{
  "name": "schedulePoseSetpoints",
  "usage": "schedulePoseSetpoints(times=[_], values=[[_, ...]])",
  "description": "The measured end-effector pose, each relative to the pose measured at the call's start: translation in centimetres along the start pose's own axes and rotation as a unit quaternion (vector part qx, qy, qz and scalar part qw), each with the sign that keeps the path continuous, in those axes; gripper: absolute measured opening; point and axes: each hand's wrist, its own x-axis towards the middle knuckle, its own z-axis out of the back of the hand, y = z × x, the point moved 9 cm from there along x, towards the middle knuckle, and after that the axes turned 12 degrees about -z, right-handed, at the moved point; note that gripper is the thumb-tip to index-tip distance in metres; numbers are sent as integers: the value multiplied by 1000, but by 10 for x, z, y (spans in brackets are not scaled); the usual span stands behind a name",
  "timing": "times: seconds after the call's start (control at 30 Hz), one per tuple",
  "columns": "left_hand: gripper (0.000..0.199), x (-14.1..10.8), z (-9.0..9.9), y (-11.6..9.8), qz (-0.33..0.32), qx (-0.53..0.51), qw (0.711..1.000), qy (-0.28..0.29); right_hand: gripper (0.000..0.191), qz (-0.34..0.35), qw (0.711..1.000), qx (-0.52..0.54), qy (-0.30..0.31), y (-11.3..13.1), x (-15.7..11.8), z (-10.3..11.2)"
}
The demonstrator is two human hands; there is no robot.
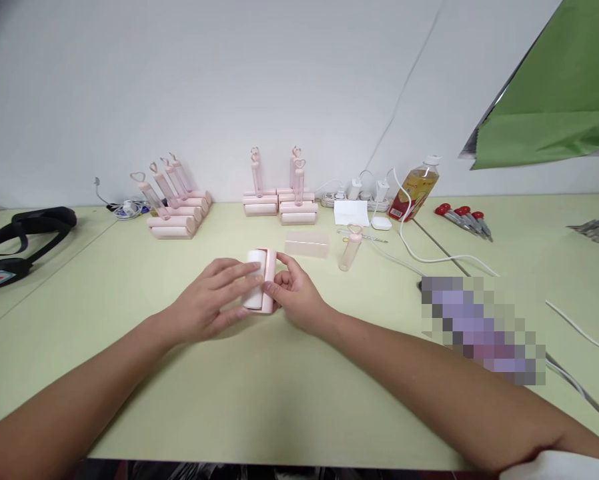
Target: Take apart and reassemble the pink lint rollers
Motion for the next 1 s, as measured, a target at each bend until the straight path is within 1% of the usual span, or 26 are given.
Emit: schedulePoseSetpoints(times=[0.07,0.17,0.23,0.3,0.37,0.4,0.47,0.5,0.53,0.57,0.6,0.67,0.77,0.87,0.93,1.0], values=[[58,4,-7,-8,0,4,1000,26,68,7,1000,8,-3,3,0,1],[67,6,-18,-9,30,11,998,62,51,9,1000,13,-8,6,0,2],[68,7,-24,-9,39,10,996,85,43,1,1000,18,-10,6,-1,2],[66,7,-28,-7,46,8,993,105,42,-3,1000,25,-7,6,-1,1],[65,4,-31,-1,47,3,992,120,42,8,1000,26,-12,9,-1,2],[64,0,-32,5,52,0,990,130,42,18,999,25,-23,11,-1,4],[64,-11,-35,28,96,3,983,158,43,39,997,25,-64,14,1,14],[63,-21,-35,45,152,15,972,176,44,46,995,27,-90,15,2,20],[58,-34,-34,65,232,34,953,193,44,52,992,29,-116,16,3,26],[56,-46,-33,80,299,47,930,207,43,55,988,30,-138,17,4,32],[56,-51,-34,86,319,45,922,214,42,56,986,28,-155,18,5,37],[57,-45,-35,84,298,49,933,197,41,53,985,20,-166,18,7,41],[59,-32,-44,70,256,38,947,189,39,45,987,11,-155,15,10,41],[60,-32,-51,67,264,30,943,199,38,41,988,2,-150,13,10,39],[62,-34,-49,70,278,26,943,183,39,37,991,-8,-128,12,10,34],[67,-32,-43,69,279,-3,951,136,43,42,996,-21,-72,12,8,22]])
